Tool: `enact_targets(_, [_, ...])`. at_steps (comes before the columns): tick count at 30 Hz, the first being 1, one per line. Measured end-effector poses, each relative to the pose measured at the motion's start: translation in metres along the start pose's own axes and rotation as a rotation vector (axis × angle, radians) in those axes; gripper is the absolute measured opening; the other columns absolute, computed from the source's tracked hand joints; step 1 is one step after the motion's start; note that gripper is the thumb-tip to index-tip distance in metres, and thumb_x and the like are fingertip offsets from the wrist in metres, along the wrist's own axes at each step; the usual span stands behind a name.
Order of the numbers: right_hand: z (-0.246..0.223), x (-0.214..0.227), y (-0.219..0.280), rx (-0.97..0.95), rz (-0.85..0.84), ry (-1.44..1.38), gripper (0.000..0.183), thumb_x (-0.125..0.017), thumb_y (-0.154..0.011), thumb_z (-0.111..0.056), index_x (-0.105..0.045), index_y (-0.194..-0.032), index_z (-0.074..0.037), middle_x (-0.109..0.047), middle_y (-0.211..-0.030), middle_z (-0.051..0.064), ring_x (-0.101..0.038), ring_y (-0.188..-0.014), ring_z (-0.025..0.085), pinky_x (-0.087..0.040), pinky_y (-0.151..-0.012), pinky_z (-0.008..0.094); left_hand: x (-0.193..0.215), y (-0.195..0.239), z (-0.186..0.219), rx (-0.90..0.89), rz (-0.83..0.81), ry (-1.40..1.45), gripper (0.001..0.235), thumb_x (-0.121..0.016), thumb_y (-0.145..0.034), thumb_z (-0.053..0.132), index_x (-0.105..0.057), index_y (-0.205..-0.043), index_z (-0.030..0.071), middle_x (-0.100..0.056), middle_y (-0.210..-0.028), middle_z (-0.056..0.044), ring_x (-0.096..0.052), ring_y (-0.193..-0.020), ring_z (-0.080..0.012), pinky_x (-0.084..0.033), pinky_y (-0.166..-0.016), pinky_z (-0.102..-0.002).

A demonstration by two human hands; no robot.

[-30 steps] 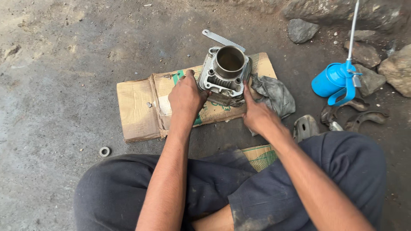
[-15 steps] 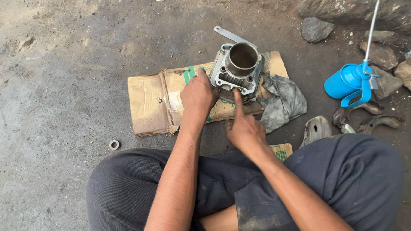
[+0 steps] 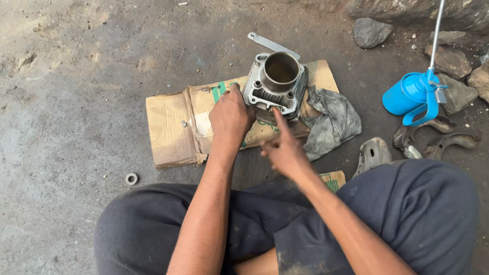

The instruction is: The person sits on the ground and cleans a metal engine cylinder block using a rag and a blue pressure sprayer. They repeatedly wipe the exterior surfaces and spray liquid into the internal bore and crevices, then wipe again to remove residue.

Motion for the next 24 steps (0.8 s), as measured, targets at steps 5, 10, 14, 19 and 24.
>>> enact_targets(5, [0.0, -0.015, 0.001, 0.194, 0.198, 0.781, 0.109, -0.07, -0.092, -0.028, 0.013, -0.162, -0.017, -0.07, -0.093, 0.028, -0.073, -0.076, 0.042, -0.057, -0.067, 0.052, -0.001, 0.004, 0.003, -0.006, 0.012, 0.021, 0.054, -0.076, -0.077, 0.021, -0.055, -0.122, -0.001, -0.07, -0.106, -0.024, -0.068, -0.097, -0.0434, -0.056, -0.078, -0.052])
enact_targets(10, [0.016, -0.018, -0.021, 0.155, 0.237, 0.97, 0.107, -0.065, -0.092, -0.025, 0.014, -0.163, -0.016, -0.071, -0.096, 0.029, -0.074, -0.075, 0.039, -0.058, -0.065, 0.052, -0.002, 0.002, 0.006, -0.01, 0.002, 0.019, 0.045, -0.075, -0.082, 0.02, -0.056, -0.116, 0.0, -0.07, -0.105, -0.023, -0.069, -0.1, -0.0423, -0.056, -0.082, -0.052])
enact_targets(14, [0.025, -0.03, -0.031, 0.139, 0.173, 1.09, 0.101, -0.059, -0.094, -0.015, 0.012, -0.164, 0.0, -0.074, -0.083, 0.027, -0.074, -0.061, 0.029, -0.058, -0.052, 0.044, 0.001, 0.007, 0.008, 0.019, -0.036, 0.031, 0.053, -0.079, -0.078, 0.024, -0.055, -0.119, 0.0, -0.069, -0.105, -0.024, -0.069, -0.098, -0.043, -0.056, -0.08, -0.052])
enact_targets(19, [0.02, -0.021, -0.001, 0.212, 0.202, 0.987, 0.101, -0.059, -0.088, -0.01, 0.006, -0.165, -0.003, -0.073, -0.072, 0.023, -0.068, -0.054, 0.028, -0.052, -0.046, 0.041, 0.004, 0.004, 0.005, 0.036, -0.011, 0.032, 0.068, -0.084, -0.071, 0.03, -0.052, -0.123, 0.0, -0.068, -0.106, -0.024, -0.068, -0.098, -0.0421, -0.055, -0.078, -0.052])
enact_targets(24, [0.005, -0.013, -0.005, 0.151, 0.161, 0.875, 0.094, -0.056, -0.093, -0.006, 0.003, -0.166, -0.011, -0.069, -0.07, 0.018, -0.07, -0.054, 0.028, -0.058, -0.049, 0.042, -0.005, 0.004, 0.002, 0.017, -0.024, -0.001, 0.058, -0.079, -0.08, 0.026, -0.053, -0.125, -0.001, -0.069, -0.109, -0.023, -0.069, -0.101, -0.0411, -0.057, -0.081, -0.05])
Point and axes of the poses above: each hand's wrist, its own y-axis away from the middle knuckle, its own x-axis out of the back of the hand, z = x × y, the point moved 2 cm from there along -y, towards the middle knuckle
